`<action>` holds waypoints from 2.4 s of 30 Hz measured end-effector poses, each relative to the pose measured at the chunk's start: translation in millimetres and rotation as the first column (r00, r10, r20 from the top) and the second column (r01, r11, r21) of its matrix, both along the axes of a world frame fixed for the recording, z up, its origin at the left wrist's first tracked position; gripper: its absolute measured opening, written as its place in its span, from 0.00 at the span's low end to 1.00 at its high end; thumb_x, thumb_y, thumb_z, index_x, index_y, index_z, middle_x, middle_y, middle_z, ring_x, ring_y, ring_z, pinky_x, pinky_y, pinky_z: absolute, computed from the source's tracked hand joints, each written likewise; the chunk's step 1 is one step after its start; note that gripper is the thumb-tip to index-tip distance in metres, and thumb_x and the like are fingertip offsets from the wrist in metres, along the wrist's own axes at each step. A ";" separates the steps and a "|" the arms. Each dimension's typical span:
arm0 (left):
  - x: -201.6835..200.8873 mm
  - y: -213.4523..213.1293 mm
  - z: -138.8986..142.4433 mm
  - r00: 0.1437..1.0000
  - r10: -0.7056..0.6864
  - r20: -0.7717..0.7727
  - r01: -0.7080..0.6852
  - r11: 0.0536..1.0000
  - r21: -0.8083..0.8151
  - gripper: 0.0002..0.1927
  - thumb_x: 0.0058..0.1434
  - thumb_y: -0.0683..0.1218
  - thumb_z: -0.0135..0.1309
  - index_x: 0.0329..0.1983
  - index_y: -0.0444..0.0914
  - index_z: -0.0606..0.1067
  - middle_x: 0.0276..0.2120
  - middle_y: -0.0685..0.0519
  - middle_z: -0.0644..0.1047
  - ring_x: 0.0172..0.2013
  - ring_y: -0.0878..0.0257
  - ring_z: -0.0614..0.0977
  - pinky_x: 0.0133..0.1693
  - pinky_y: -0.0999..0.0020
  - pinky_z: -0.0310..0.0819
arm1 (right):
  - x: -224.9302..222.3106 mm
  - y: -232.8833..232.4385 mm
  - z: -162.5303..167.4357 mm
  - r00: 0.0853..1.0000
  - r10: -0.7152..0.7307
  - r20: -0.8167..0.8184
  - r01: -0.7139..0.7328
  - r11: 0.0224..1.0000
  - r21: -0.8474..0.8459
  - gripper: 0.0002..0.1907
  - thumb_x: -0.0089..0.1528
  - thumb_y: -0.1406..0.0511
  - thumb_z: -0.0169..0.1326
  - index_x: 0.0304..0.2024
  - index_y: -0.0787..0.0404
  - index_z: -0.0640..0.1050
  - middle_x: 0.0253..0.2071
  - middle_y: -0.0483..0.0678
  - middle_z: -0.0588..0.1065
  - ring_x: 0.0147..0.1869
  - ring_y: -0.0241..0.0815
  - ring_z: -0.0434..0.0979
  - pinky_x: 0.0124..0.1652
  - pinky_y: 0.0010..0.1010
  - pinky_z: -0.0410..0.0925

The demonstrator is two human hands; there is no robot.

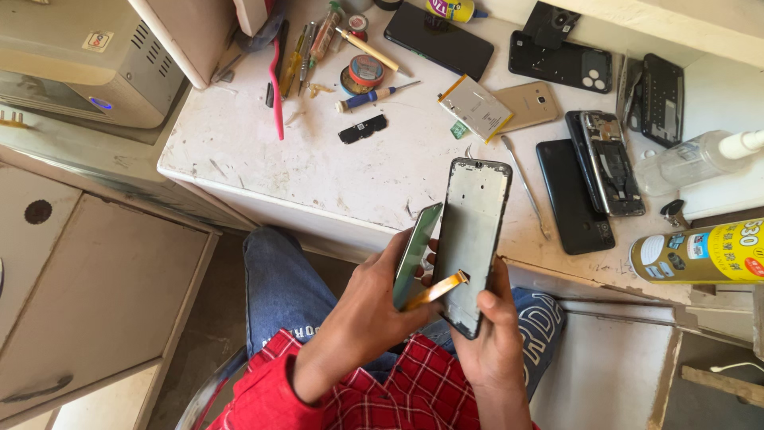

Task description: The person disassembles a smartphone at a repair bench. They use a screwdriver to remove screws from the opened phone, pry off internal components, detach the battery, and separate the back cover and midframe, placing removed parts on the bench.

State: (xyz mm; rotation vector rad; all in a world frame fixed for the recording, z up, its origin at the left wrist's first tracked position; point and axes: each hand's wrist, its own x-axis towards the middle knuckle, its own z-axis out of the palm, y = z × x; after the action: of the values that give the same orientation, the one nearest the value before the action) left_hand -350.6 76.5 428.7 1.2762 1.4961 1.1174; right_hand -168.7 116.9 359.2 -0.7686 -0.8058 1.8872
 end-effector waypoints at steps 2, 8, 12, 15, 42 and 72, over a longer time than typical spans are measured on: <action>3.4 -1.2 -2.3 0.999 0.025 -0.045 -0.026 0.999 -0.026 0.30 0.50 0.42 0.60 0.59 0.34 0.70 0.35 0.39 0.81 0.36 0.45 0.84 0.38 0.56 0.79 | -0.3 -0.8 -1.0 0.997 -0.006 0.072 0.002 0.998 0.061 0.44 0.57 0.56 0.57 0.71 0.67 0.60 0.62 0.62 0.69 0.64 0.55 0.71 0.59 0.48 0.67; 1.4 -4.0 -7.0 0.983 0.067 -0.169 -0.041 0.987 0.157 0.24 0.55 0.35 0.52 0.58 0.32 0.71 0.31 0.36 0.79 0.33 0.41 0.80 0.36 0.52 0.74 | -3.0 2.1 6.4 0.997 -0.013 0.079 0.004 0.994 0.108 0.44 0.57 0.55 0.59 0.70 0.68 0.59 0.63 0.64 0.69 0.65 0.55 0.71 0.61 0.48 0.68; -9.7 -6.4 -11.3 0.999 0.032 0.010 -0.031 0.997 -0.065 0.15 0.62 0.38 0.48 0.53 0.32 0.73 0.27 0.39 0.79 0.26 0.51 0.83 0.31 0.58 0.74 | -0.1 3.1 12.7 0.999 -0.034 -0.009 0.034 0.999 0.040 0.47 0.55 0.54 0.60 0.73 0.61 0.58 0.65 0.65 0.67 0.66 0.54 0.71 0.60 0.49 0.67; -12.3 -6.1 -19.3 0.956 0.119 0.269 -0.020 0.939 -0.344 0.16 0.68 0.44 0.50 0.58 0.34 0.72 0.30 0.41 0.80 0.24 0.53 0.79 0.25 0.57 0.72 | 1.9 2.2 13.5 0.998 -0.026 -0.057 0.028 0.999 0.032 0.47 0.56 0.54 0.60 0.74 0.61 0.59 0.67 0.67 0.66 0.67 0.56 0.70 0.60 0.49 0.66; -111.6 5.3 -99.0 0.593 0.750 0.293 -0.803 0.578 0.148 0.22 0.66 0.39 0.57 0.61 0.26 0.67 0.43 0.45 0.80 0.40 0.67 0.80 0.38 0.76 0.75 | 3.6 3.0 14.9 0.998 -0.061 -0.018 0.060 0.997 -0.056 0.49 0.55 0.51 0.56 0.74 0.63 0.59 0.66 0.67 0.67 0.65 0.56 0.70 0.58 0.49 0.66; -18.2 17.5 -57.1 0.706 0.154 0.691 -0.122 0.988 -0.096 0.31 0.62 0.47 0.53 0.68 0.31 0.65 0.56 0.37 0.79 0.55 0.51 0.81 0.56 0.57 0.75 | -10.4 -9.3 -50.7 0.999 0.019 0.031 -0.006 0.920 -0.392 0.24 0.62 0.58 0.52 0.56 0.66 0.74 0.54 0.54 0.74 0.55 0.45 0.80 0.52 0.43 0.75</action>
State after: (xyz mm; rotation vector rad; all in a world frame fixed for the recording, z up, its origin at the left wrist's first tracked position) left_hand -368.8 94.0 371.6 0.5793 1.0222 1.4481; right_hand -179.1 107.6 308.4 -1.0435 -0.4533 2.0811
